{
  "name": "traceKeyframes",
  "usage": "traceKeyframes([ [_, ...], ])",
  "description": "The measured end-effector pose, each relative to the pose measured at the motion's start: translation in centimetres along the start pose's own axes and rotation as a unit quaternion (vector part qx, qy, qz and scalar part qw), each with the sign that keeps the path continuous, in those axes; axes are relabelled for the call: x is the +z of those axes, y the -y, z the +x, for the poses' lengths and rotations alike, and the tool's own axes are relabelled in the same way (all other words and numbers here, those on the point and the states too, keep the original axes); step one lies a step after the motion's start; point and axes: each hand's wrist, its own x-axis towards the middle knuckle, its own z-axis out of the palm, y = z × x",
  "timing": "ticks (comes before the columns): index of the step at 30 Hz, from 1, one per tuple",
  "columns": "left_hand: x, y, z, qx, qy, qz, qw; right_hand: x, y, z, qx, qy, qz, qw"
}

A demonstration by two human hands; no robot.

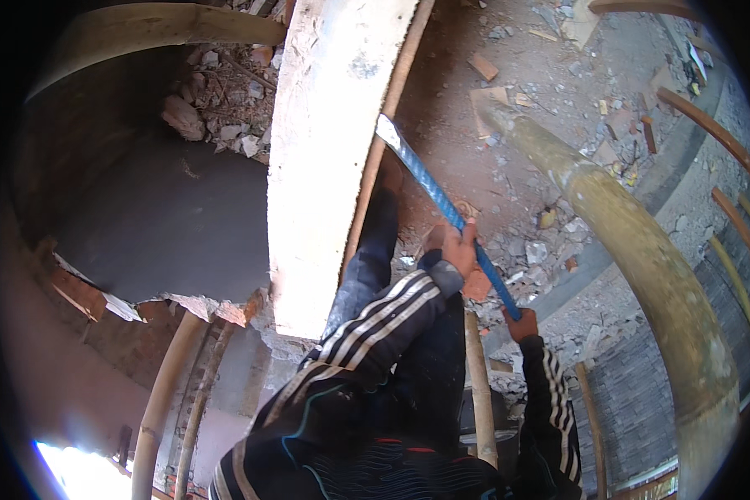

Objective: The person uses a crowbar to pry and break apart a large white board and surrounding debris in a partially demolished room. They repeatedly lever the board, reposition it, and strike it to separate it from the floor and nearby supports.

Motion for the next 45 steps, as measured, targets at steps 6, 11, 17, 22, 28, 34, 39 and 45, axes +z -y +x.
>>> traceKeyframes([
  [6, 1.4, 1.3, 3.2, 0.146, -0.066, 0.319, 0.934, 0.0, -1.2, 9.2, 0.022, -0.029, -0.016, 0.999],
  [11, 0.6, 2.8, 5.5, 0.159, -0.063, 0.173, 0.970, 3.0, -4.1, 14.9, 0.011, 0.022, -0.045, 0.999],
  [17, 1.0, -2.3, -0.4, 0.061, 0.011, 0.118, 0.991, -0.2, -3.2, 1.4, 0.003, 0.016, 0.032, 0.999],
  [22, 0.3, -8.6, -7.1, 0.008, 0.045, -0.066, 0.997, -9.7, 10.8, -16.7, 0.098, 0.168, -0.043, 0.980],
  [28, 1.3, -16.6, -9.9, -0.048, 0.038, -0.079, 0.995, -17.9, 28.8, -27.3, 0.131, 0.154, 0.023, 0.979],
  [34, 0.3, -19.1, -10.0, -0.056, 0.079, -0.046, 0.994, -17.4, 30.7, -28.9, 0.101, 0.142, -0.013, 0.985],
  [39, 1.1, -16.5, -9.9, -0.053, 0.072, -0.030, 0.996, -16.3, 27.4, -25.6, 0.139, 0.107, -0.031, 0.984],
  [45, 2.0, -9.2, -8.2, 0.019, 0.018, 0.147, 0.989, -10.4, 11.2, -18.0, 0.033, 0.008, -0.056, 0.998],
])
